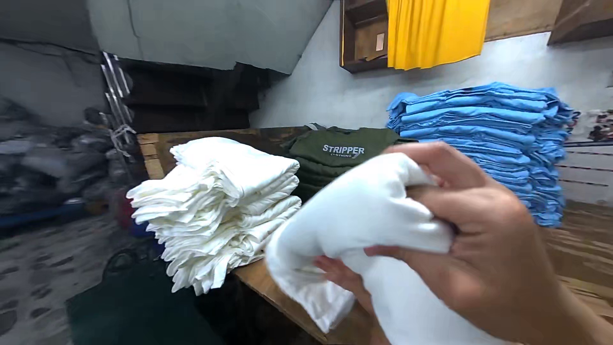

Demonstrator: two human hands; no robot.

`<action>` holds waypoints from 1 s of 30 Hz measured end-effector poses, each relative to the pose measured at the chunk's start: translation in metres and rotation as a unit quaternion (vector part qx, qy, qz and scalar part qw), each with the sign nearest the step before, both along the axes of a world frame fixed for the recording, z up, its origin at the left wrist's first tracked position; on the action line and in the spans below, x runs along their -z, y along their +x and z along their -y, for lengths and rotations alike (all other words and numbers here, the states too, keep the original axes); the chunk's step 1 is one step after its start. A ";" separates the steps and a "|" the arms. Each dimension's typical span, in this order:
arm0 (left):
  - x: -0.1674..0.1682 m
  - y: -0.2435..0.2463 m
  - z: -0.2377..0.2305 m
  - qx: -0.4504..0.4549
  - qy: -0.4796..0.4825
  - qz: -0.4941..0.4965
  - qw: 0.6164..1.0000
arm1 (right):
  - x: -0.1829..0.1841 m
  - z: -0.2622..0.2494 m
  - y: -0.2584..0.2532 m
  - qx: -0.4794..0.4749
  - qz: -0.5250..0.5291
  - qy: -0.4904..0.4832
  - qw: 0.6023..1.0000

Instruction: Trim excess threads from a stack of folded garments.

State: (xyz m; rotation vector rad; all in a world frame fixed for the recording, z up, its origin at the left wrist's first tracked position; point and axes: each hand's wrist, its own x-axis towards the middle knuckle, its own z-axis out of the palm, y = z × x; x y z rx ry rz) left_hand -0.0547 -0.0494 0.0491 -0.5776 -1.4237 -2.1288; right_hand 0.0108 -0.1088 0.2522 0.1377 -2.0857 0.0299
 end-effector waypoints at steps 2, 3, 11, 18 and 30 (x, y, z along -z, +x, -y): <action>-0.021 -0.037 0.015 -0.095 -0.001 -0.087 0.992 | -0.018 0.003 0.004 0.011 -0.006 -0.081 0.997; -0.036 -0.057 0.023 -0.128 -0.013 -0.144 0.981 | -0.028 0.000 0.007 0.020 -0.022 -0.147 0.989; -0.083 -0.070 0.045 -0.011 -0.373 -0.291 0.881 | -0.001 -0.137 0.029 0.097 -0.122 -0.639 0.753; 0.033 -0.059 0.014 0.254 -0.673 -0.144 0.679 | 0.197 -0.176 0.083 0.344 0.115 -0.562 0.744; 0.029 -0.173 0.009 0.258 -0.604 -0.358 0.664 | 0.287 -0.082 0.086 0.064 0.226 -0.134 0.963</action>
